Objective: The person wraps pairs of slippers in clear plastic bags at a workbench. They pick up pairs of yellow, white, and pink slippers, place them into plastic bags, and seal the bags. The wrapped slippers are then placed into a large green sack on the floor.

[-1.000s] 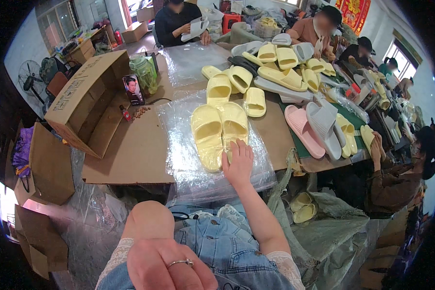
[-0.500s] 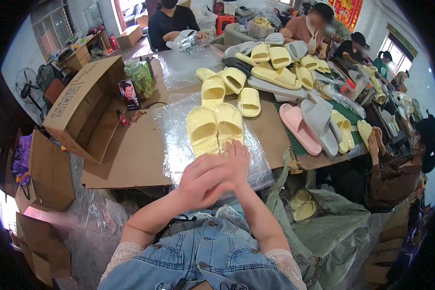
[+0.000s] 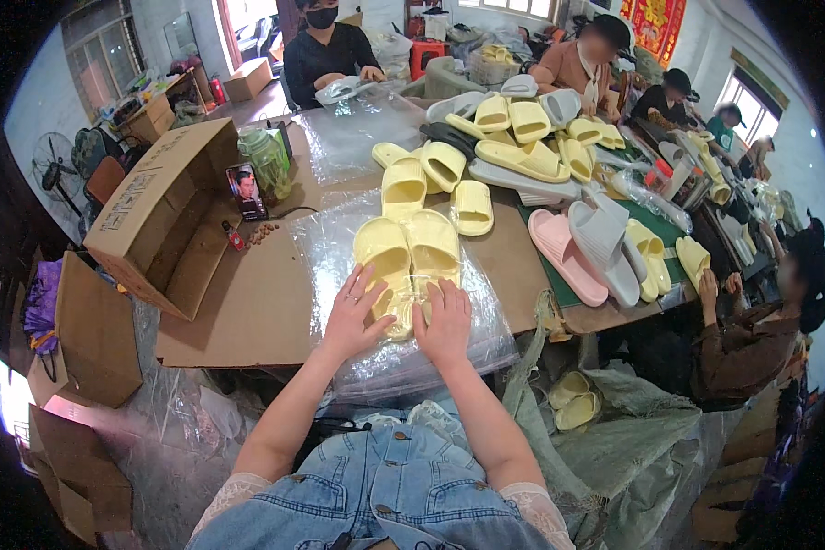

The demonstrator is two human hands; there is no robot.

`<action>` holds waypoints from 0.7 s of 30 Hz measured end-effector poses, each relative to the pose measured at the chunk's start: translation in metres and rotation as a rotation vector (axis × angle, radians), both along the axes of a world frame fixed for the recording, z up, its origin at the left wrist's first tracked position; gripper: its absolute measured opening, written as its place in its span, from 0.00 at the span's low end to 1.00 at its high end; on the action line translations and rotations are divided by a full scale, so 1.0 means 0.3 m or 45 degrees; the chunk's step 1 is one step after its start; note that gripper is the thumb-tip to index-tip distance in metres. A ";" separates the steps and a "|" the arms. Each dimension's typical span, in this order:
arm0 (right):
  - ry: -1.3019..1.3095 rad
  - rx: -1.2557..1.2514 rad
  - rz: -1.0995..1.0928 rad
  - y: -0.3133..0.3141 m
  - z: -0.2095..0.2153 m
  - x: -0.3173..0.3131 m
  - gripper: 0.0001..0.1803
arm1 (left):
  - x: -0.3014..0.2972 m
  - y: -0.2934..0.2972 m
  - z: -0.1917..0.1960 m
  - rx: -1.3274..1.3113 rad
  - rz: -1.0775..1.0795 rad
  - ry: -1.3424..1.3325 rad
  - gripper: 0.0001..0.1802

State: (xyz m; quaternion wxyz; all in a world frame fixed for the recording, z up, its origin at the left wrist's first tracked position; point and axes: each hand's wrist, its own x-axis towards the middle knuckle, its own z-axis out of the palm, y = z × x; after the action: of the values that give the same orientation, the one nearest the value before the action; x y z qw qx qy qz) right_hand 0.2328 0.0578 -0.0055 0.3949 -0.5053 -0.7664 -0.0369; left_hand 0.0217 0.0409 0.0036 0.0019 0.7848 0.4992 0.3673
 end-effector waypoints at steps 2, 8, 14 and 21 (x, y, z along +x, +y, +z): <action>0.002 0.010 -0.003 0.000 -0.002 0.000 0.25 | 0.001 0.004 0.000 0.025 -0.003 -0.074 0.30; 0.016 0.003 0.012 -0.003 0.003 0.007 0.25 | 0.003 0.010 -0.008 0.073 0.007 -0.147 0.23; 0.031 -0.027 0.018 -0.002 0.000 0.002 0.25 | -0.001 0.004 -0.008 0.052 0.011 -0.167 0.21; 0.022 -0.029 0.010 -0.003 0.001 0.004 0.25 | 0.000 0.006 -0.009 0.049 0.013 -0.184 0.18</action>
State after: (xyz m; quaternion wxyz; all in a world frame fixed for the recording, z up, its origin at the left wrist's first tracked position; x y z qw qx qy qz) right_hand 0.2340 0.0569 -0.0051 0.3959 -0.5071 -0.7653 -0.0220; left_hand 0.0216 0.0427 0.0008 0.0209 0.7536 0.4947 0.4323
